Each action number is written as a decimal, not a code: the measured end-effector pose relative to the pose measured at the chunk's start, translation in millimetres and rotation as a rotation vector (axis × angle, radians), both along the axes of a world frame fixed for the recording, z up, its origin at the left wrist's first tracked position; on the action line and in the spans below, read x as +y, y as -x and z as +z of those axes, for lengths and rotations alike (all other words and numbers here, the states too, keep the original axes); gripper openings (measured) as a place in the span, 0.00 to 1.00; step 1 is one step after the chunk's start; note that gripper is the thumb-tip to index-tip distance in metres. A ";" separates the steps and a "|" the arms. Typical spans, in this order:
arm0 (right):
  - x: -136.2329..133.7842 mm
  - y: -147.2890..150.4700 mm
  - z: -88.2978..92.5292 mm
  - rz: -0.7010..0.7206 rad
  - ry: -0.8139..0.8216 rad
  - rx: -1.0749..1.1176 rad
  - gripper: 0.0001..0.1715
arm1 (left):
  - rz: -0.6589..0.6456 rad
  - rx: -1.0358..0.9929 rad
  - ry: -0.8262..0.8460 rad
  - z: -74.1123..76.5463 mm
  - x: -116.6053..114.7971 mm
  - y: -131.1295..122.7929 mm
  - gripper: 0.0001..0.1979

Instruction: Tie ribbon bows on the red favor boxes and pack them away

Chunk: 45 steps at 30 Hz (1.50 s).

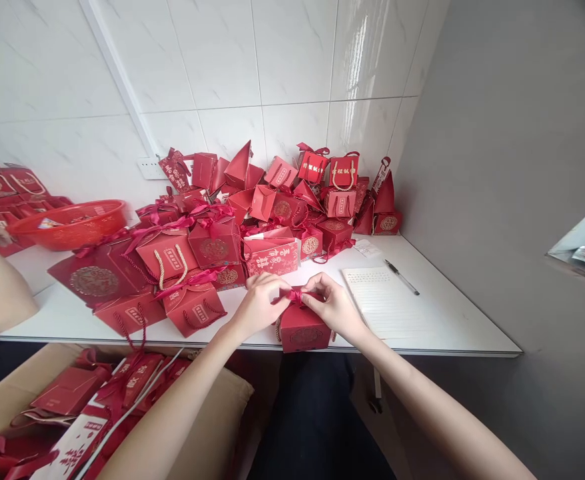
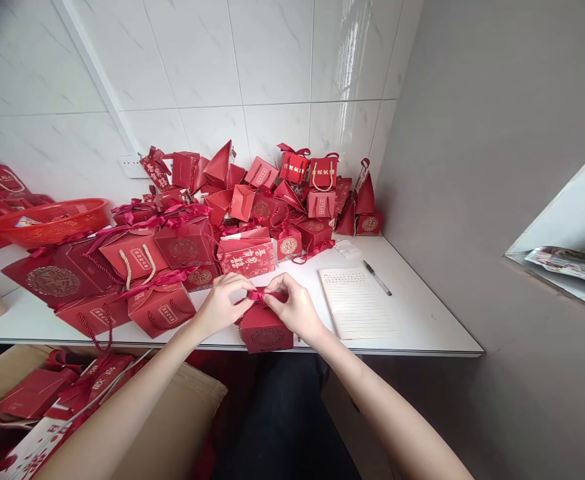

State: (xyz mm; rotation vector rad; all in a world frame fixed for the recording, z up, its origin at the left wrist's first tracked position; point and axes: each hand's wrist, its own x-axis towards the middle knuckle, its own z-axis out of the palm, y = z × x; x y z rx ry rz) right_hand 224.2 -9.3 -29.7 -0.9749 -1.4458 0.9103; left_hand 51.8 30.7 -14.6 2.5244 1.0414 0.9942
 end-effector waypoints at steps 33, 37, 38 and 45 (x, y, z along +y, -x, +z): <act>-4.7 -0.9 5.6 -0.061 -0.090 -0.158 0.03 | 0.002 -0.646 0.607 -11.7 -22.3 -26.0 0.08; -5.0 -4.4 10.2 -0.059 -0.145 -0.237 0.02 | -0.027 -0.651 0.625 -11.5 -23.5 -28.4 0.07; -5.0 -5.4 11.6 -0.054 -0.152 -0.258 0.03 | -0.027 -0.644 0.628 -11.1 -24.0 -28.7 0.07; 0.4 -9.3 15.6 -0.063 -0.175 -0.422 0.06 | 0.021 -0.579 0.615 -11.3 -25.0 -29.6 0.06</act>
